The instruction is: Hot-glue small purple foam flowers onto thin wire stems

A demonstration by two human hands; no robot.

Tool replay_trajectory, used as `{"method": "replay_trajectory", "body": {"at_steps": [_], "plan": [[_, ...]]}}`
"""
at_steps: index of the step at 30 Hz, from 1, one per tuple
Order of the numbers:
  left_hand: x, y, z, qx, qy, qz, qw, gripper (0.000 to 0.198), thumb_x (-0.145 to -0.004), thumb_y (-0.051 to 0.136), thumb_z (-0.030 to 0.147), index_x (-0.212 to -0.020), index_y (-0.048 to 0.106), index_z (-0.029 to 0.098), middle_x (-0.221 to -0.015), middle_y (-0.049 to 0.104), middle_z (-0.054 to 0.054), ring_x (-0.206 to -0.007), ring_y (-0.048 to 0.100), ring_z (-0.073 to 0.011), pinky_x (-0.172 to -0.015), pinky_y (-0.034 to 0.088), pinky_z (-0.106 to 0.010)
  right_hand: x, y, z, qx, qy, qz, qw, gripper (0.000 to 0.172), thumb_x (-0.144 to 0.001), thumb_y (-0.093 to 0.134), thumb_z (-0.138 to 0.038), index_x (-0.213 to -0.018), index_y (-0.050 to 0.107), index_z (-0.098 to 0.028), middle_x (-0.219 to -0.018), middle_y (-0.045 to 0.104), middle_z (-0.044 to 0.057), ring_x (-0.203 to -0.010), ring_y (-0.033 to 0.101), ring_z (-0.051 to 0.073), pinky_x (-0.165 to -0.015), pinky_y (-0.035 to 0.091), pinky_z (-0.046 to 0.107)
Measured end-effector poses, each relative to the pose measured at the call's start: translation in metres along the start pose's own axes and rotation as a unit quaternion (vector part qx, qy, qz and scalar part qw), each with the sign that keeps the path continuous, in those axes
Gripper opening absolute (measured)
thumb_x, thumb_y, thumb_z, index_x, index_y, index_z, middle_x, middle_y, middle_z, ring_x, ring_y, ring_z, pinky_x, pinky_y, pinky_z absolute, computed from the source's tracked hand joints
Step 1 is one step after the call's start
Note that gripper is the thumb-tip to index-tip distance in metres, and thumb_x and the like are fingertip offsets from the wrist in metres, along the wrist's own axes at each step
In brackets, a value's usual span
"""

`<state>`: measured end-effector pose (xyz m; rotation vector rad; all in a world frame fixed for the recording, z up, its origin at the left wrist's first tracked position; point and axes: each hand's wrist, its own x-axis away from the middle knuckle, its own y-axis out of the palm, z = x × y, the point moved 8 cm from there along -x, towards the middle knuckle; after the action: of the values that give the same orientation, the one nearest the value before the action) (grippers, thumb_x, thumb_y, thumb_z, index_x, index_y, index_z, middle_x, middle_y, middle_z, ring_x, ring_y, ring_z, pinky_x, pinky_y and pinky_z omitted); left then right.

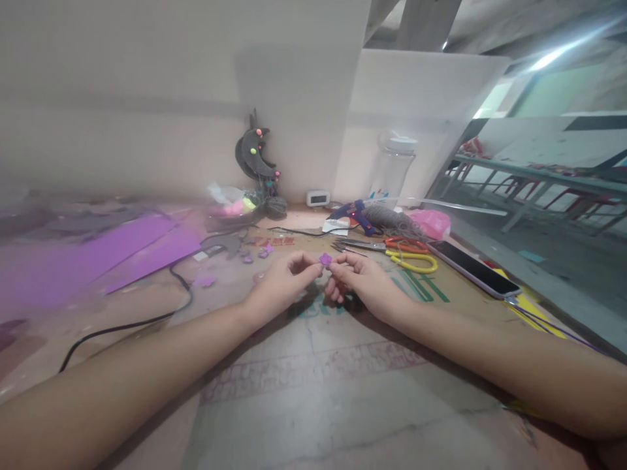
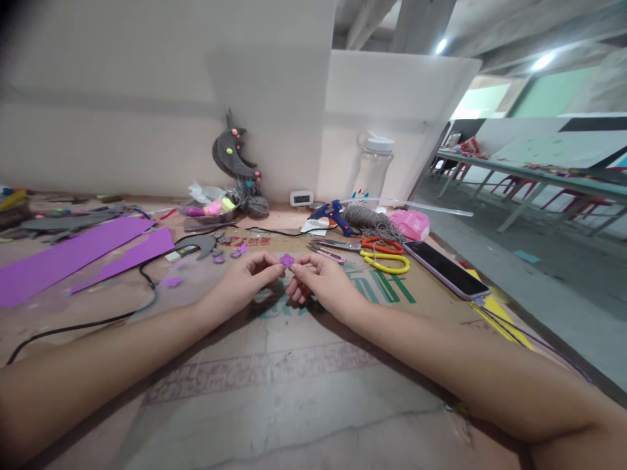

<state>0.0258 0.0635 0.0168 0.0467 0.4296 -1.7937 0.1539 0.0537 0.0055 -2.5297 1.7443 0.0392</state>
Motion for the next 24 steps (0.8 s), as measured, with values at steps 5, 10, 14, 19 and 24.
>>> {"method": "replay_trajectory", "body": {"at_steps": [5, 10, 14, 19, 24], "plan": [[0.0, 0.003, -0.001, 0.012, -0.003, -0.017, 1.0, 0.022, -0.08, 0.063, 0.038, -0.073, 0.059, 0.017, -0.071, 0.062, 0.0, -0.068, 0.055, -0.0138, -0.069, 0.043, -0.027, 0.0, 0.0, 0.0, -0.003, -0.002, -0.003, 1.0, 0.031, -0.082, 0.065, -0.049, -0.087, 0.057, -0.019, -0.06, 0.068, -0.001, -0.049, 0.061, 0.011, -0.049, 0.046, 0.022], [0.003, 0.008, 0.001, 0.018, -0.003, -0.042, 0.999, 0.016, -0.082, 0.062, 0.033, -0.082, 0.061, 0.017, -0.081, 0.067, -0.002, -0.075, 0.06, -0.0145, -0.072, 0.044, -0.027, 0.0, -0.003, 0.0, 0.003, -0.006, 0.005, 1.0, 0.032, -0.082, 0.065, -0.049, -0.085, 0.057, -0.019, -0.059, 0.068, -0.001, -0.048, 0.06, 0.01, -0.049, 0.046, 0.021], [0.005, 0.009, 0.007, 0.01, 0.015, -0.045, 0.999, 0.016, -0.085, 0.058, 0.031, -0.092, 0.064, 0.018, -0.092, 0.07, -0.003, -0.084, 0.063, -0.0159, -0.078, 0.045, -0.027, 0.0, -0.004, 0.0, 0.01, -0.006, 0.009, 1.0, 0.032, -0.082, 0.065, -0.05, -0.084, 0.056, -0.02, -0.059, 0.068, -0.002, -0.048, 0.06, 0.011, -0.049, 0.047, 0.022], [0.007, 0.004, 0.01, -0.044, 0.036, -0.019, 0.998, 0.019, -0.088, 0.056, 0.033, -0.091, 0.067, 0.018, -0.091, 0.071, -0.004, -0.086, 0.063, -0.0175, -0.08, 0.045, -0.029, -0.001, -0.003, 0.001, 0.014, 0.002, 0.011, 1.0, 0.029, -0.083, 0.063, -0.049, -0.083, 0.055, -0.021, -0.058, 0.068, -0.002, -0.048, 0.062, 0.012, -0.049, 0.047, 0.022], [0.006, 0.002, 0.01, -0.062, 0.037, -0.01, 0.997, 0.02, -0.089, 0.054, 0.034, -0.086, 0.067, 0.019, -0.087, 0.07, -0.003, -0.082, 0.062, -0.0176, -0.078, 0.044, -0.029, 0.001, -0.002, -0.001, 0.02, 0.005, 0.014, 1.0, 0.026, -0.083, 0.063, -0.047, -0.082, 0.056, -0.021, -0.057, 0.067, -0.002, -0.048, 0.062, 0.012, -0.049, 0.047, 0.023]]}}
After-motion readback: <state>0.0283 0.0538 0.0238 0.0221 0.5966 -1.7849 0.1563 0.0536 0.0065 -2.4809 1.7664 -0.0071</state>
